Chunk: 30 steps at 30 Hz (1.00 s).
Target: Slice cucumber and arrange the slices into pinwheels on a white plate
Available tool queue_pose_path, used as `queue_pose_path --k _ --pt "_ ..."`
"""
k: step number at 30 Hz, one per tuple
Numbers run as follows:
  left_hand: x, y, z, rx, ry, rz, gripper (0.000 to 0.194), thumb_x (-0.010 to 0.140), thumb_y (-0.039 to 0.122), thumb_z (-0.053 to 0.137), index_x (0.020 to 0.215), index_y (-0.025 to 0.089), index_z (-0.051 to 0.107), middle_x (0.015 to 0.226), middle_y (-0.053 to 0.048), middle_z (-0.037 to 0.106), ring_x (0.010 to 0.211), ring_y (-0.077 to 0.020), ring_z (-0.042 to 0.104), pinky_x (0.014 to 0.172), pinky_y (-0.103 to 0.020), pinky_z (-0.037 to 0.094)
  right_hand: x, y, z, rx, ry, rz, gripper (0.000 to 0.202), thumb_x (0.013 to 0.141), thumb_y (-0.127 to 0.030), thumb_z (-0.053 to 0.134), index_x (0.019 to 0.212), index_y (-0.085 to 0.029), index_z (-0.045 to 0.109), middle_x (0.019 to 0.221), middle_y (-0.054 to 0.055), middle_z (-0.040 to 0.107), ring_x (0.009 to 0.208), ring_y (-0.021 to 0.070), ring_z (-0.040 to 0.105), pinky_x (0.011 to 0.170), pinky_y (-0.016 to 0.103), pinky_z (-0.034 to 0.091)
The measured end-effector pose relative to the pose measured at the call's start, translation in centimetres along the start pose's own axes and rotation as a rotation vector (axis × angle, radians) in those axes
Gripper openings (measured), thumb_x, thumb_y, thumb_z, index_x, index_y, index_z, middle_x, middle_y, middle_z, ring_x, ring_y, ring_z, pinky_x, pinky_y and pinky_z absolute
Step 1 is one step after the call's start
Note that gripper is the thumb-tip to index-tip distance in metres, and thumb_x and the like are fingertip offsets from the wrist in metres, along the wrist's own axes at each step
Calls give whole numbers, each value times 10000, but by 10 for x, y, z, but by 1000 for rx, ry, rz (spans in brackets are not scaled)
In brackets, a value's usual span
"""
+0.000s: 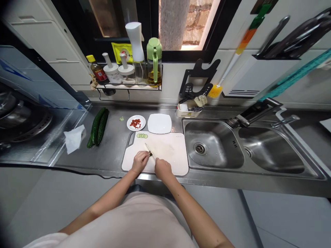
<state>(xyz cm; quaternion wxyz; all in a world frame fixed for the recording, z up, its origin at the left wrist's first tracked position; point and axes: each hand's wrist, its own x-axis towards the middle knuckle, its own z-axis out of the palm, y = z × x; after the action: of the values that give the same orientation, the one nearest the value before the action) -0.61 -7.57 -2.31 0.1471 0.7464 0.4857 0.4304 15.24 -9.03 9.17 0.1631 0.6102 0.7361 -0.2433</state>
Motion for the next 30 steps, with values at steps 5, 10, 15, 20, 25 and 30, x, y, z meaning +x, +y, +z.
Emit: queue_pose_path --k 5,10,15,20,25,30 --pt "0 1 -1 -7 11 -7 164 883 169 520 922 194 677 911 -62 703 918 -174 633 822 -354 522 7 -4 -2 11 20 -18 298 930 -174 324 1107 -137 561 1011 154 671 951 219 638 751 297 416" --pt "1 1 -1 -11 5 -4 164 882 165 520 926 190 676 901 -62 704 918 -174 630 827 -356 519 -1 4 8 6 22 -14 279 931 -182 327 1083 -137 558 963 149 677 918 232 646 712 299 410" --pt "0 0 0 -10 -2 -9 169 882 168 518 934 196 676 902 -62 703 931 -177 630 835 -365 518 -9 12 16 1 23 -21 245 925 -172 346 1050 -145 556 915 140 672 893 227 647 690 288 395" --pt "0 0 0 -7 -4 -17 179 888 177 508 940 198 678 909 -64 702 927 -182 629 833 -373 520 -2 7 15 -6 35 -21 226 928 -169 359 1044 -147 552 928 137 672 904 220 648 704 282 404" --pt "0 0 0 -5 -4 -20 184 889 178 505 952 200 676 913 -65 700 922 -181 629 828 -371 519 9 1 12 3 33 -27 243 938 -164 343 1056 -142 554 970 145 674 922 207 648 727 277 417" --pt "1 1 -1 4 -4 -2 165 885 178 514 909 200 676 902 -60 699 903 -177 624 814 -361 519 15 -3 8 4 22 -21 275 937 -166 323 1079 -136 557 1003 145 672 950 212 644 739 280 424"
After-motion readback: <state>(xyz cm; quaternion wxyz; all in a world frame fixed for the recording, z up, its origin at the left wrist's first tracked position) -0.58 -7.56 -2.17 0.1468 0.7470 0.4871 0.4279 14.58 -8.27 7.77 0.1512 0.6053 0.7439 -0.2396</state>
